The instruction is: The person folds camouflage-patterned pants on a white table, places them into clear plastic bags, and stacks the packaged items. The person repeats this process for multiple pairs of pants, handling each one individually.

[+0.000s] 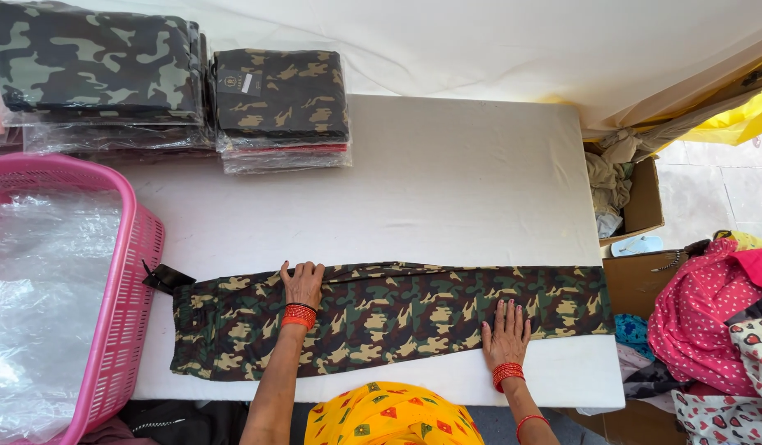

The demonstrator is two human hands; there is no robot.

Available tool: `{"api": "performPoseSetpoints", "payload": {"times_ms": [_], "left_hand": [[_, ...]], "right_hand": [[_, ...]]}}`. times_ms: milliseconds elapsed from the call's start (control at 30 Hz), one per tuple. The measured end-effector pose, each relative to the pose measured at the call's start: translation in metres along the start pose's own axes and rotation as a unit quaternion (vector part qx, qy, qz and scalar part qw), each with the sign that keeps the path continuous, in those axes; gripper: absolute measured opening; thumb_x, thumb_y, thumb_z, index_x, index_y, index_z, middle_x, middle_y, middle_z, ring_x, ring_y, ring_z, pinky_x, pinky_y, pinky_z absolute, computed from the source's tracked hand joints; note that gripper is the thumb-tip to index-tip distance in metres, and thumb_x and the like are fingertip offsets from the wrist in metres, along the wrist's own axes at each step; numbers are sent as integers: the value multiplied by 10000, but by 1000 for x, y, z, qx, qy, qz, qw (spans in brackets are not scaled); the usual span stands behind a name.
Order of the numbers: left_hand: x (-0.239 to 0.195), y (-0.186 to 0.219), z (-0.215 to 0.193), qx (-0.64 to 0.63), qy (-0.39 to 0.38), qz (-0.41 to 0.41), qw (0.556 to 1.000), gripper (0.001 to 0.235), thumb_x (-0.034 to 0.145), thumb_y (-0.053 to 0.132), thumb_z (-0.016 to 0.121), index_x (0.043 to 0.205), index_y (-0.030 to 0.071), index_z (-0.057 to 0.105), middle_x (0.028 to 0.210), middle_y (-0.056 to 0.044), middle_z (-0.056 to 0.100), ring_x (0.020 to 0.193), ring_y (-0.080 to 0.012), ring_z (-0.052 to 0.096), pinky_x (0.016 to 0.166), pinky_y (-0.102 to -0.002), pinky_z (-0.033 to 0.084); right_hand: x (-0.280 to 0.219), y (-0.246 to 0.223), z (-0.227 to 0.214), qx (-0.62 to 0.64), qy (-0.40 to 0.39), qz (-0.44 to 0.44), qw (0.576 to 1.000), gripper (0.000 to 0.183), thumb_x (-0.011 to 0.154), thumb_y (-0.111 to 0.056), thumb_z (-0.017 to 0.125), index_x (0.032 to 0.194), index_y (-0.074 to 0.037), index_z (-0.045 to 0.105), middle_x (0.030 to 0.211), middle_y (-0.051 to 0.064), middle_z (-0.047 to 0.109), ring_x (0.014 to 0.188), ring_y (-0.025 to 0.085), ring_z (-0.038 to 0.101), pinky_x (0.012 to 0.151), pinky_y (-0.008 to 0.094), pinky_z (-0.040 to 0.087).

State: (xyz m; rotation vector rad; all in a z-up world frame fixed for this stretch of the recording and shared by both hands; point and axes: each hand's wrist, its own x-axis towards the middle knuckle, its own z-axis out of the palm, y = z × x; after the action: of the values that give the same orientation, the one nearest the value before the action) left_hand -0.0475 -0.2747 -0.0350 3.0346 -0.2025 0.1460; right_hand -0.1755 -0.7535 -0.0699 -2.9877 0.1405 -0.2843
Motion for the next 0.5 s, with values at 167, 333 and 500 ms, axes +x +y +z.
{"api": "performPoseSetpoints", "payload": {"times_ms": [167, 333, 500], "left_hand": [[-26, -4, 19, -56, -9, -9, 998, 495, 679, -61, 747, 1148, 79, 675, 1176, -124, 645, 1187, -309, 601, 1110, -580, 326], [-13, 27, -46, -1, -94, -56, 994, 323, 809, 123, 678, 1131, 103, 674, 1205, -100, 633, 1220, -272, 577, 1172, -632, 216], [-4, 34, 8, 4, -103, -48, 993, 304, 989, 279, 530, 1226, 138, 656, 1372, -56, 597, 1431, -229, 488, 1306, -562, 171]], "right_hand": [[1, 2, 0, 1, 1, -3, 1000, 713, 1013, -529, 299, 1632, -189, 201, 1686, 74, 196, 1560, 252, 138, 1268, 455, 32], [-1, 4, 6, 1, -4, 5, 1000, 720, 1006, -530, 303, 1631, -189, 191, 1685, 72, 194, 1557, 250, 135, 1264, 455, 28], [0, 2, 7, -5, -3, 8, 1000, 715, 1011, -518, 305, 1629, -177, 187, 1686, 78, 187, 1560, 253, 124, 1260, 460, 26]]}}
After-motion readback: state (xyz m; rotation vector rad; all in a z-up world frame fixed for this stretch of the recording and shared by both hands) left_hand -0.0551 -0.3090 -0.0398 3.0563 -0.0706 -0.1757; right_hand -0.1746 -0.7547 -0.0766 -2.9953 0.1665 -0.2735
